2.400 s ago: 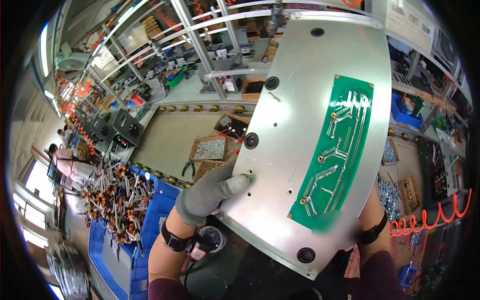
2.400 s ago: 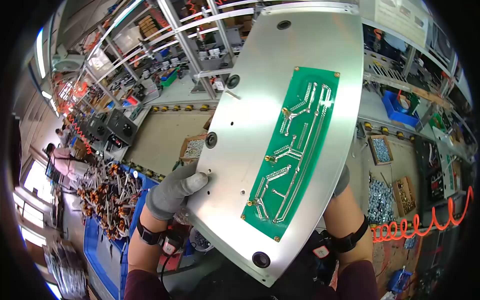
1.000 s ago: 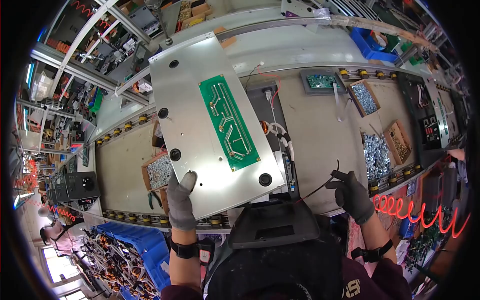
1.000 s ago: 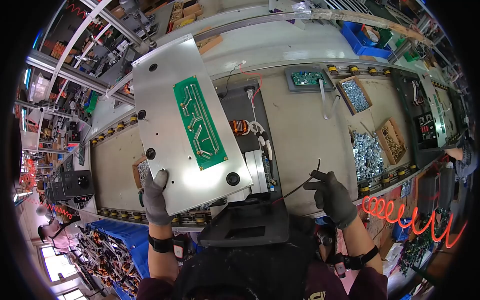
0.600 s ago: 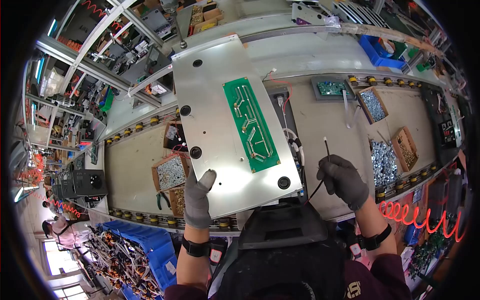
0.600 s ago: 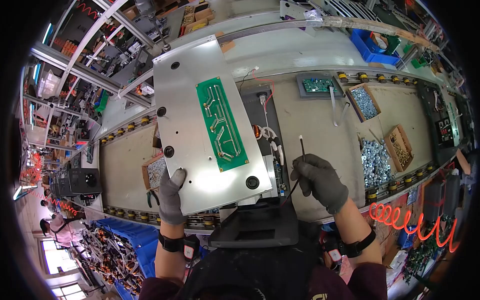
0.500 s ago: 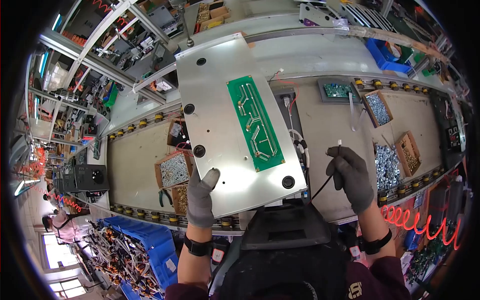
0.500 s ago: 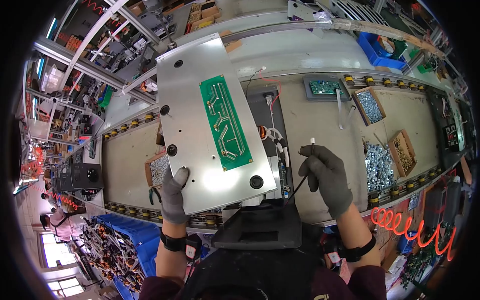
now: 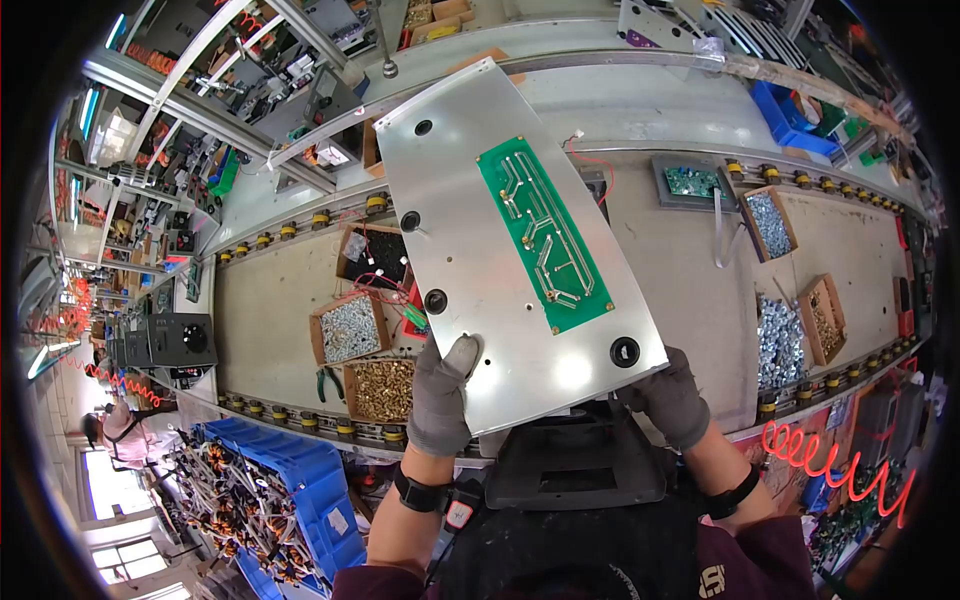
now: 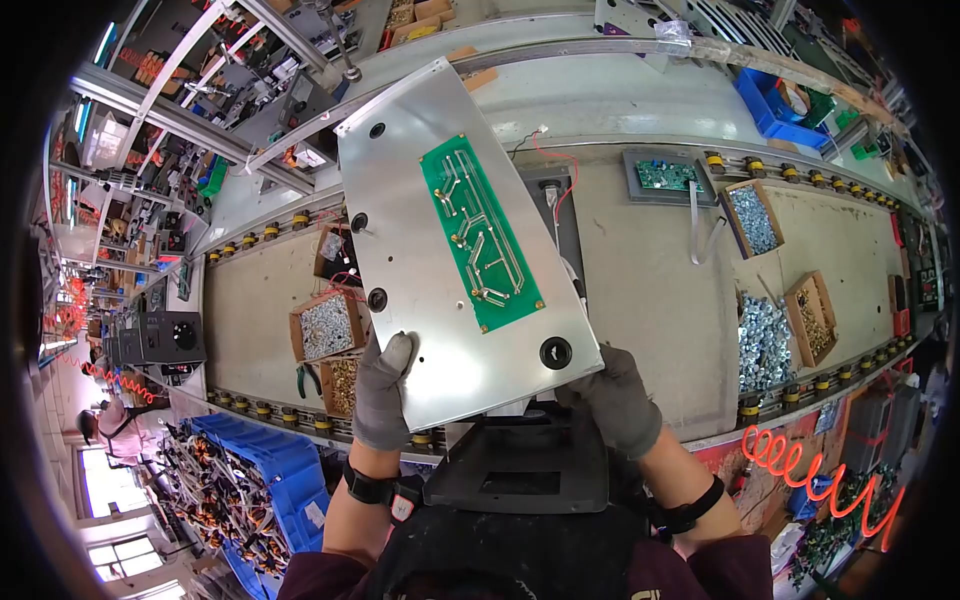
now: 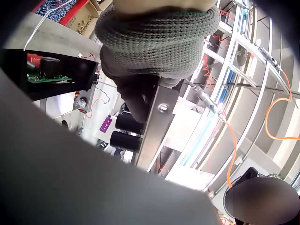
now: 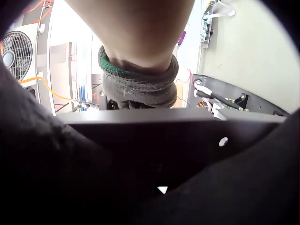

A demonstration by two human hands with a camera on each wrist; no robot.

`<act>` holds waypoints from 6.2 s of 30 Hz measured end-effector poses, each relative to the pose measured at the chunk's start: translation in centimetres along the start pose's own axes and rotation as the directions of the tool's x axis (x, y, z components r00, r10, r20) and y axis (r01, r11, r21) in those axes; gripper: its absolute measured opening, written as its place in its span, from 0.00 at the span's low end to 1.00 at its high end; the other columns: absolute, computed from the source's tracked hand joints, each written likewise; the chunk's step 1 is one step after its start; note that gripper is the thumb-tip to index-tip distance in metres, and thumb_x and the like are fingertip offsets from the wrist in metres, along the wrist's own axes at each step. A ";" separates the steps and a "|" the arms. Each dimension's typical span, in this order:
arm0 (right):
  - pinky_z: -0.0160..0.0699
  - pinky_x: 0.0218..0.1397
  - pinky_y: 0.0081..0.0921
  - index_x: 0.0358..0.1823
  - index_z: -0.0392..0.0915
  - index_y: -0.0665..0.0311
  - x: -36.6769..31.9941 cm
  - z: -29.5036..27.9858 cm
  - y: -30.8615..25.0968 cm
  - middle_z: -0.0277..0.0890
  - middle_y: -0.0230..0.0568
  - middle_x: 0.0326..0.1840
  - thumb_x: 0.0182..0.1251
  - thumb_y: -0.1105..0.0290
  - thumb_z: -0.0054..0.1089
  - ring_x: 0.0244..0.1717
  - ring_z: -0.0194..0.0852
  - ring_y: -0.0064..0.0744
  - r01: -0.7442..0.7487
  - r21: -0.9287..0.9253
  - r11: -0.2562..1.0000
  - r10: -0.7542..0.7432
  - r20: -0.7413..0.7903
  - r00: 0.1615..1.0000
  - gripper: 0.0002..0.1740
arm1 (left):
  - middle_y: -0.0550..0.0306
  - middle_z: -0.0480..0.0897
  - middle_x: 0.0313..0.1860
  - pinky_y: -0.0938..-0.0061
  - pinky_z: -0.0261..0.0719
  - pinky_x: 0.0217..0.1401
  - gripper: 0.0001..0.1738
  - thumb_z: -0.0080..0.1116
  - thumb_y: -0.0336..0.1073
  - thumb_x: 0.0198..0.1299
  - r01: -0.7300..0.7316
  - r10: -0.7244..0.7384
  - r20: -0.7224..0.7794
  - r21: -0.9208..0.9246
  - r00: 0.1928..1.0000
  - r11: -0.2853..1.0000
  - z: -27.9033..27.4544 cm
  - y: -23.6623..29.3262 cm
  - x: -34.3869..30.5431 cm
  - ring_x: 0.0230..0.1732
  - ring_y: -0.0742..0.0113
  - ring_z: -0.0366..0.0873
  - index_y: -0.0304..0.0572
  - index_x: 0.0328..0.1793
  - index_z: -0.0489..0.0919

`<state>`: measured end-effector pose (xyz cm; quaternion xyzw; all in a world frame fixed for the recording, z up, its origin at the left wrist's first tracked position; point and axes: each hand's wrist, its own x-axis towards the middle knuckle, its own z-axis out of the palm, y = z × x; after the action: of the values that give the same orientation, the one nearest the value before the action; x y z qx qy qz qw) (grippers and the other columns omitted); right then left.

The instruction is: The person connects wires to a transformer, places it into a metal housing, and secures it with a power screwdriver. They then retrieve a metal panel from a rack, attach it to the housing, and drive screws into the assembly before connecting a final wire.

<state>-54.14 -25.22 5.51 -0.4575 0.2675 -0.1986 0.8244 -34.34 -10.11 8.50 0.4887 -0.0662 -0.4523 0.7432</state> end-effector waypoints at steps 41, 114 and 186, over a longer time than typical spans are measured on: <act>0.72 0.34 0.21 0.54 0.73 0.64 3.7 -7.5 2.3 0.75 0.31 0.37 0.67 0.63 0.53 0.33 0.71 0.21 -0.205 -0.523 0.827 0.057 -0.285 0.957 0.18 | 0.56 0.79 0.46 0.77 0.75 0.47 0.29 0.58 0.35 0.62 0.096 -0.166 0.113 0.459 0.980 0.883 -3.1 -4.7 -2.2 0.44 0.76 0.74 0.35 0.67 0.64; 0.55 0.67 0.59 0.33 0.75 0.47 -33.1 -36.0 10.0 0.70 0.36 0.41 0.49 0.60 0.59 0.55 0.66 0.43 0.353 -0.675 -0.648 0.233 0.266 0.935 0.09 | 0.63 0.73 0.32 0.81 0.70 0.31 0.16 0.54 0.47 0.66 0.206 -0.238 -0.264 -0.145 0.935 0.968 -10.5 -9.8 -18.0 0.31 0.74 0.69 0.41 0.46 0.74; 0.65 0.14 0.20 0.54 0.69 0.59 2.2 -1.3 -0.6 0.68 0.30 0.23 0.66 0.52 0.56 0.13 0.67 0.23 -0.263 -0.294 0.919 0.147 -0.363 0.920 0.22 | 0.46 0.81 0.33 0.60 0.76 0.41 0.24 0.61 0.55 0.56 0.046 -0.398 0.006 0.992 0.917 0.121 -7.5 -1.7 -3.8 0.38 0.48 0.80 0.40 0.43 0.78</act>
<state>-53.26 -27.63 4.92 -0.5205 0.4803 -0.1357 0.6928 -33.57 -2.53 4.64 0.7878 -0.3685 -0.4688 0.1542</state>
